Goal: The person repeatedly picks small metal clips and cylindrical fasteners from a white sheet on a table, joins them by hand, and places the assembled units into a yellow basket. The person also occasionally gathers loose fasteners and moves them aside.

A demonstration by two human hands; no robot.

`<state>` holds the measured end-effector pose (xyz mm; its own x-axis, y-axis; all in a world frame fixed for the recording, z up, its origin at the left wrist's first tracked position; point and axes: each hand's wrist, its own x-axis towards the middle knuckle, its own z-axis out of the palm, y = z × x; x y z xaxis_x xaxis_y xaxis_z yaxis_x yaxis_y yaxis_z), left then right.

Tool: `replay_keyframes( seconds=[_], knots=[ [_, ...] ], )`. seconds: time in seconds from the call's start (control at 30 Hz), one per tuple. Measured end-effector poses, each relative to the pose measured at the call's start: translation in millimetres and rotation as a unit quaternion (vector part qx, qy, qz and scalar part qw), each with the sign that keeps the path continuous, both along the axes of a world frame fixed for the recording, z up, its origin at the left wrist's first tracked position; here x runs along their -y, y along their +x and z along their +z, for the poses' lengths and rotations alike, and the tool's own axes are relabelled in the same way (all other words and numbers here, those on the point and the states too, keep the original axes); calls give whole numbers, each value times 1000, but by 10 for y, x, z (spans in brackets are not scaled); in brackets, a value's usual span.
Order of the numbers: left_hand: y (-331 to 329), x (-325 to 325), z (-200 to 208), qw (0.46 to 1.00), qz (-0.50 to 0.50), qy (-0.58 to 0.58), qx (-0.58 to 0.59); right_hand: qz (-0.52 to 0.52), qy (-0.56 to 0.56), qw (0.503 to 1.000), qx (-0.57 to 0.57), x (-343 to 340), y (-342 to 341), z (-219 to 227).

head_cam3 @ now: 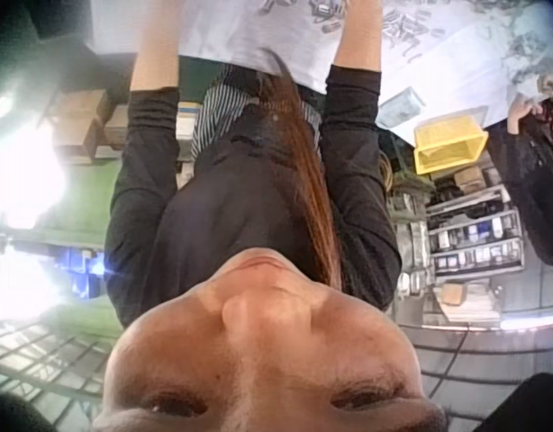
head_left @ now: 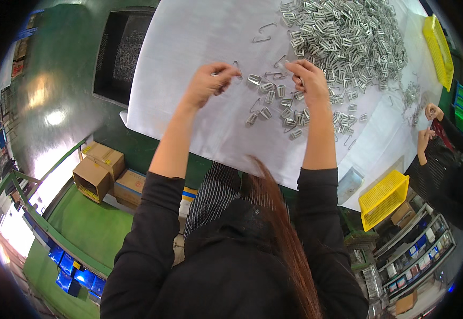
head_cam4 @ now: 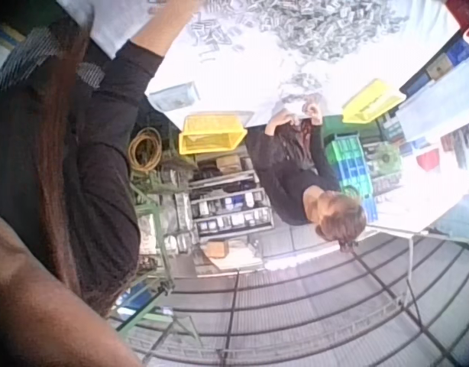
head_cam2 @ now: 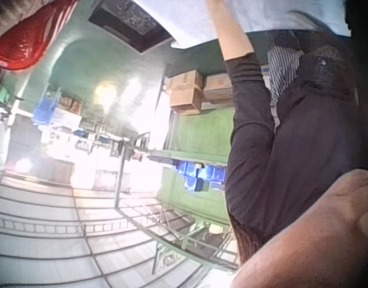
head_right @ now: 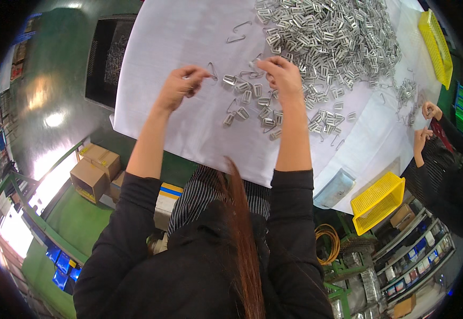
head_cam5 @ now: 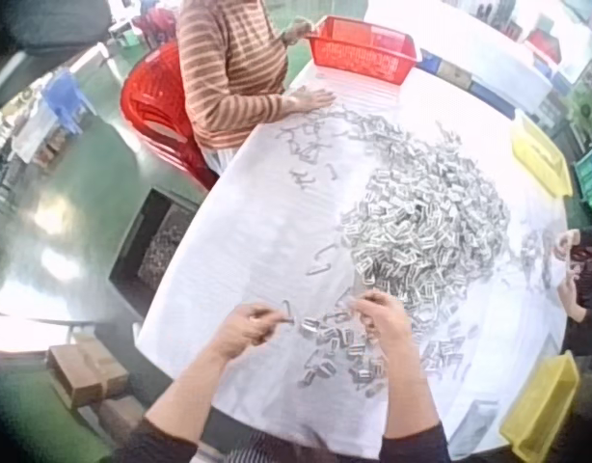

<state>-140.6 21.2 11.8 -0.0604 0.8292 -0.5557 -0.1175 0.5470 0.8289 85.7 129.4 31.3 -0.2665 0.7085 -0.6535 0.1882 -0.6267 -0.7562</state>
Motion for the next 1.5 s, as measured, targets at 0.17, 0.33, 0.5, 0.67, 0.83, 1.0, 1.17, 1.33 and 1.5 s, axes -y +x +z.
replay_keyframes(
  seconds=[0.17,0.33,0.5,0.67,0.83,1.0,1.17,1.33,1.5],
  knots=[
    [490,-43,-198,895,-120,130,-410,-74,-52,979,-183,223,271,-19],
    [90,-171,-7,993,-72,5,-95,158,239,873,395,505,68,-187],
    [-202,-96,175,974,-27,11,223,55,132,981,132,545,124,-278],
    [169,-114,-112,996,-83,4,-18,32,-48,996,-64,542,406,-181],
    [877,-27,-226,859,-178,117,-466,172,302,844,409,910,-111,-308],
    [754,-19,-240,884,-193,114,-410,58,-5,998,17,747,422,-309],
    [260,-64,-143,963,-258,49,60,80,-61,991,-85,801,560,-125],
    [99,108,123,926,-135,-26,350,279,327,838,336,1230,125,-426],
    [272,244,28,977,-150,-81,127,79,-3,996,-41,1028,570,-330]
  ],
)
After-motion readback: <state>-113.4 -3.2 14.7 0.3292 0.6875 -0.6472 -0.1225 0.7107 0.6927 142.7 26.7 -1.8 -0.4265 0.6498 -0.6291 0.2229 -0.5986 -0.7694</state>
